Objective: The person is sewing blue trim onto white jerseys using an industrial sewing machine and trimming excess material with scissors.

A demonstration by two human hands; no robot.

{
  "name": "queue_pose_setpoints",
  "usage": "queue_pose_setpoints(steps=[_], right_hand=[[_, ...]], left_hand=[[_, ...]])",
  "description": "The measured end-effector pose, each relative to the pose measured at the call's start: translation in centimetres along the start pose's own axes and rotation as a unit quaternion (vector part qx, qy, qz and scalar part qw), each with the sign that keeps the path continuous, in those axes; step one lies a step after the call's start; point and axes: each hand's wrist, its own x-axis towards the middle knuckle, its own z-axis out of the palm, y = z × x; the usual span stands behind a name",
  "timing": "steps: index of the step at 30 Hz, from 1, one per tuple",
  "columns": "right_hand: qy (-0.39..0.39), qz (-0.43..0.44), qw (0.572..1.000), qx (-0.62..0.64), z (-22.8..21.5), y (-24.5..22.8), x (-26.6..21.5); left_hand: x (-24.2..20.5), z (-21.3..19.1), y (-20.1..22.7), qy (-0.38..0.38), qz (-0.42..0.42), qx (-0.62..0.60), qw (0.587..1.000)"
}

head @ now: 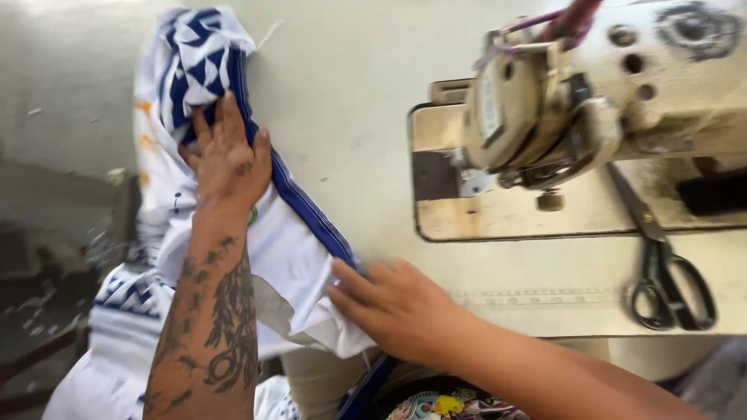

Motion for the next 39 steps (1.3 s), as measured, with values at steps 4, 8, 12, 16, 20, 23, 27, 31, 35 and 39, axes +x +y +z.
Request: queue_pose_setpoints(steps=[4, 8, 12, 16, 20, 23, 27, 31, 35, 39], right_hand=[[0.065, -0.078, 0.994, -0.031, 5.4, -2.6, 3.6], [-0.105, -0.054, 0.992, 0.039, -0.3, -4.0, -3.6], [-0.236, 0.131, 0.963, -0.012, -7.6, -2.1, -19.3], [-0.336, 0.441, 0.832, -0.029, -12.9, -2.7, -38.8], [-0.139, 0.42, 0.892, -0.088, -17.0, -7.0, -32.3], [-0.036, 0.22, 0.973, -0.051, -14.8, -3.9, -23.3], [-0.105, 0.107, 0.986, -0.069, -10.9, 3.8, -13.6], [-0.249, 0.295, 0.917, -0.101, -12.4, 9.1, -6.6], [0.054, 0.236, 0.944, -0.226, -12.5, 10.8, -11.3], [0.059, 0.434, 0.897, -0.062, -6.9, 5.0, -14.1]], left_hand=[[-8.6, -0.5, -6.1, -0.051, -0.091, 0.084, 0.991], [-11.8, -1.2, -5.4, -0.097, 0.0, 0.042, 0.994], [-15.0, 1.7, 4.7, -0.003, 0.137, -0.026, 0.99], [-19.6, 2.6, 17.6, -0.105, 0.3, 0.002, 0.948], [-23.7, 3.2, 22.3, -0.032, 0.336, -0.042, 0.94], [-24.3, 2.9, 22.0, -0.097, 0.319, -0.051, 0.941], [-25.4, 3.3, 20.4, -0.075, 0.316, -0.031, 0.945], [-25.6, 3.2, 20.3, -0.077, 0.309, -0.022, 0.948], [-25.2, 2.8, 20.4, -0.118, 0.29, -0.049, 0.949], [-24.2, 0.9, 20.0, -0.216, 0.275, -0.061, 0.935]])
